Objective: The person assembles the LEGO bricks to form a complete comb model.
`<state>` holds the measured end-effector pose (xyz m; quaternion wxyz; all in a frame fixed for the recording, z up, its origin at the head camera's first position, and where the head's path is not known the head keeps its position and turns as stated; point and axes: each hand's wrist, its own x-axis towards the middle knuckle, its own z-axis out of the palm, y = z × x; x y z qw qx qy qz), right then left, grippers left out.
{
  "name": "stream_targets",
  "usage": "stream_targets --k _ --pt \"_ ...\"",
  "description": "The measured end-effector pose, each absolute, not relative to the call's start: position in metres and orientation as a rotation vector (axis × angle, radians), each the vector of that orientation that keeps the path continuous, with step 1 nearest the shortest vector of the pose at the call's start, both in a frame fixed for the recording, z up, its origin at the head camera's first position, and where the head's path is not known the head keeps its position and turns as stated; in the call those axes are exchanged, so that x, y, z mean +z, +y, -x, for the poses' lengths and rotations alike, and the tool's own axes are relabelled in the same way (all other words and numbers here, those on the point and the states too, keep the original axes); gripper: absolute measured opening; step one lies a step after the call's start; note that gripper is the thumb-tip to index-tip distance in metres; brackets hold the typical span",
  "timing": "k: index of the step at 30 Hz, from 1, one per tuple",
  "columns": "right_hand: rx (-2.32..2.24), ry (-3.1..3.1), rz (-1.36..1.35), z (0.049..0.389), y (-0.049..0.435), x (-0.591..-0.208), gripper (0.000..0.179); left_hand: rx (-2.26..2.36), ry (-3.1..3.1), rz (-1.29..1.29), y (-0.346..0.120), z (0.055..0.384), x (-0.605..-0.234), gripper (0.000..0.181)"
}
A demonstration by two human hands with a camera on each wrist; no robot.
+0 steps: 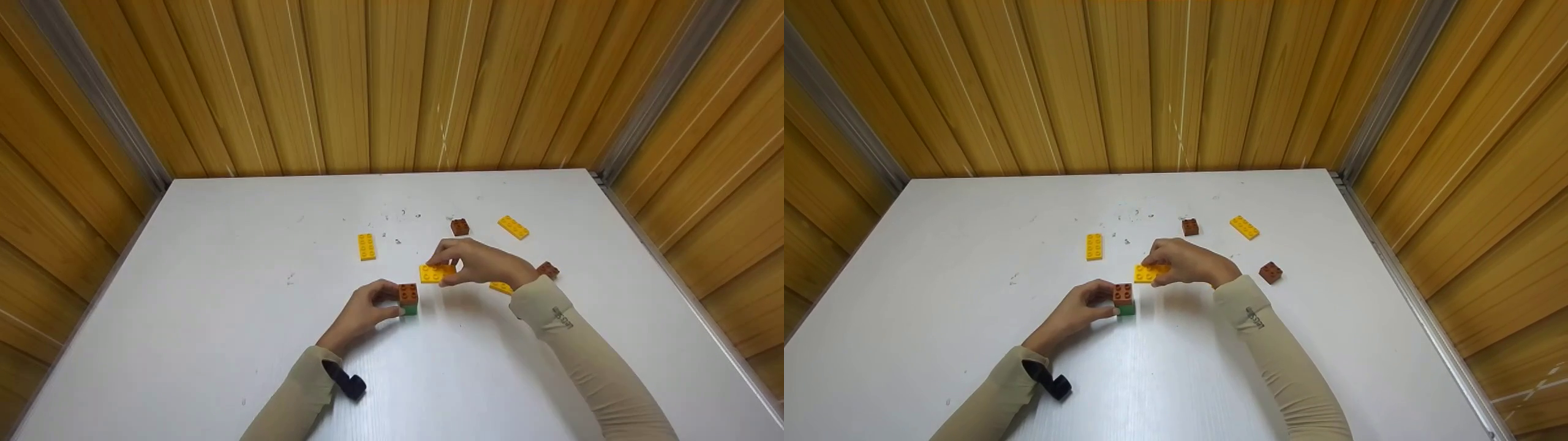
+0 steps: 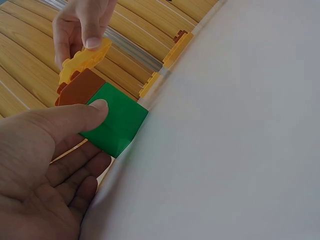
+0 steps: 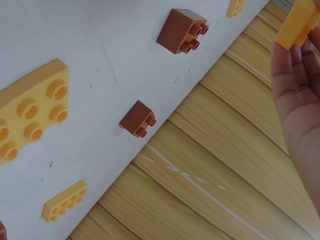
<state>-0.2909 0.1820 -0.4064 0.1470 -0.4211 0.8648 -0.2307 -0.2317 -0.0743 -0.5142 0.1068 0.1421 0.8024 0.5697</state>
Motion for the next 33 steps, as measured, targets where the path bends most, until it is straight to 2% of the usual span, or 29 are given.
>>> stream_targets --k 33 --pt "-0.628 2.412 1.342 0.28 0.153 -0.415 0.037 1.713 2.34 -0.473 -0.075 0.231 -0.514 0.035"
